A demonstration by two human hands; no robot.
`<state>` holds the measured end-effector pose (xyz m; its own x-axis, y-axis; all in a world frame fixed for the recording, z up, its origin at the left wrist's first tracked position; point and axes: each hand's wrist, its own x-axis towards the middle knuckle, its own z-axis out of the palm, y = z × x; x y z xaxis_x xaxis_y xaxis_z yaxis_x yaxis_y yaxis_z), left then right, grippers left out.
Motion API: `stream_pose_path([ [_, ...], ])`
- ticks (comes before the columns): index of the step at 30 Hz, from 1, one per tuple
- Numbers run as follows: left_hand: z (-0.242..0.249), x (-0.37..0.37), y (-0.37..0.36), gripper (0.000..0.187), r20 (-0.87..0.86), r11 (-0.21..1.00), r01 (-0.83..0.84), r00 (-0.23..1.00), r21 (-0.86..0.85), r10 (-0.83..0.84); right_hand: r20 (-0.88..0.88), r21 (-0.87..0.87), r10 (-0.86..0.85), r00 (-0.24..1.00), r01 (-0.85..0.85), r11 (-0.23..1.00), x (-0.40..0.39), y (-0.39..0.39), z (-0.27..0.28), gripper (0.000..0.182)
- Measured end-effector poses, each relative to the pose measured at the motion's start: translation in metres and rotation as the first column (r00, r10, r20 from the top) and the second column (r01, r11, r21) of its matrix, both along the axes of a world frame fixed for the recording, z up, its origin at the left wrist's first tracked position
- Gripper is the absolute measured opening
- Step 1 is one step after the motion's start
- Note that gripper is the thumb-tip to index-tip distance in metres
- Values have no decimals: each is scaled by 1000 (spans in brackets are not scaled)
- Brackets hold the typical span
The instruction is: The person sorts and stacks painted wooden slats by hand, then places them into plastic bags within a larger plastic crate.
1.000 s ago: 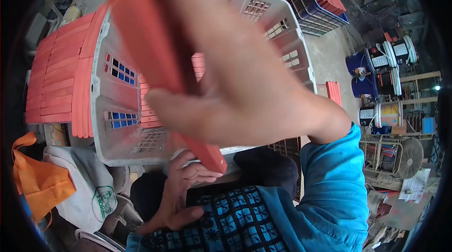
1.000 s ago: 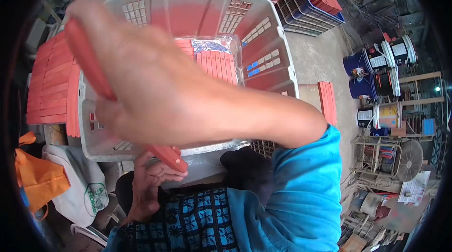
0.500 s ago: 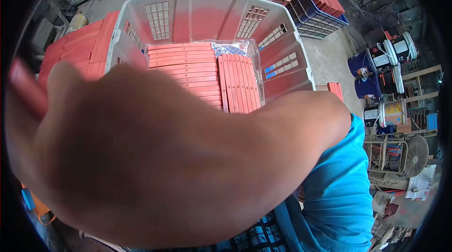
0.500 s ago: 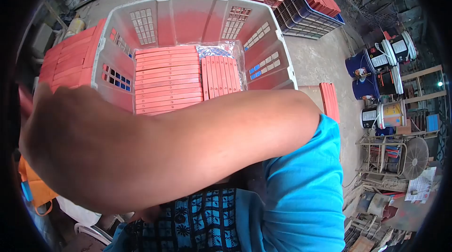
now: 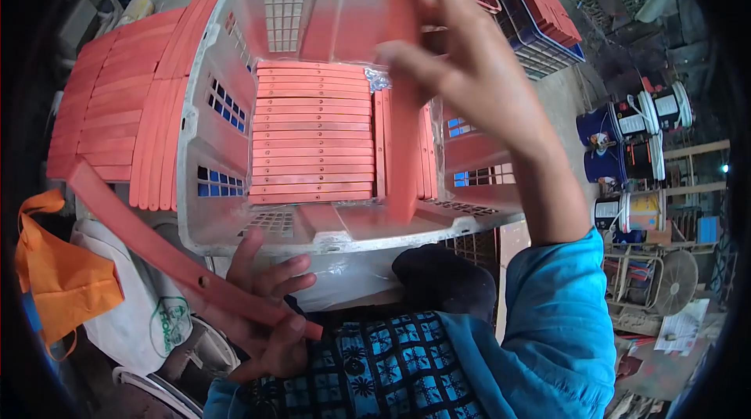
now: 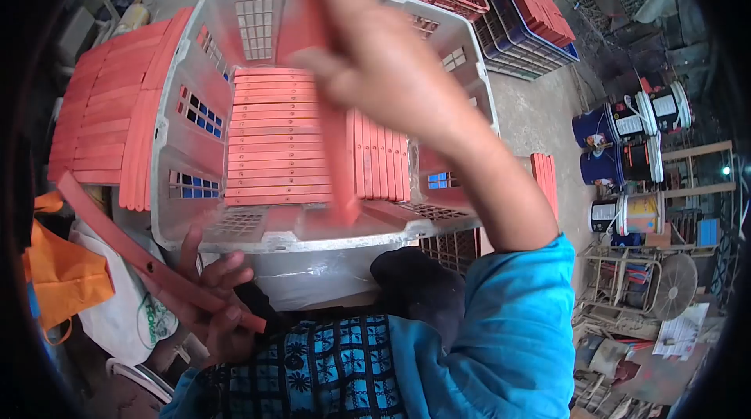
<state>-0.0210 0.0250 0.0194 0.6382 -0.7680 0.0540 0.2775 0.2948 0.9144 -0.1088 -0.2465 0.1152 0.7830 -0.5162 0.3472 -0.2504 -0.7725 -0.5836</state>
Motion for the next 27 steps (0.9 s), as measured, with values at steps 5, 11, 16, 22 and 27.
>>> stream_pose_path([
  [5, 2, 0, -5, 103, -101, 994, -43, 994, -96, 33, -313, -365, -441, 841, 322, 874, -42, -92, -92, 64],
  [11, 4, 8, -2, 90, -177, 996, 40, 983, -78, -53, -341, -413, -501, 796, 352, 840, -57, -132, -161, 62],
  [16, -5, -3, -8, 87, -59, 988, -151, 987, -44, 149, -412, -360, -524, 745, 395, 845, -61, -147, -183, 61],
  [22, -15, -1, -7, 90, 20, 989, -122, 992, -82, 124, -704, -165, -451, 549, 492, 855, -90, -162, -222, 56],
  [27, -15, -1, -6, 91, 8, 992, -106, 994, -74, 107, -806, -28, -367, 465, 589, 808, -104, -149, -239, 57],
])
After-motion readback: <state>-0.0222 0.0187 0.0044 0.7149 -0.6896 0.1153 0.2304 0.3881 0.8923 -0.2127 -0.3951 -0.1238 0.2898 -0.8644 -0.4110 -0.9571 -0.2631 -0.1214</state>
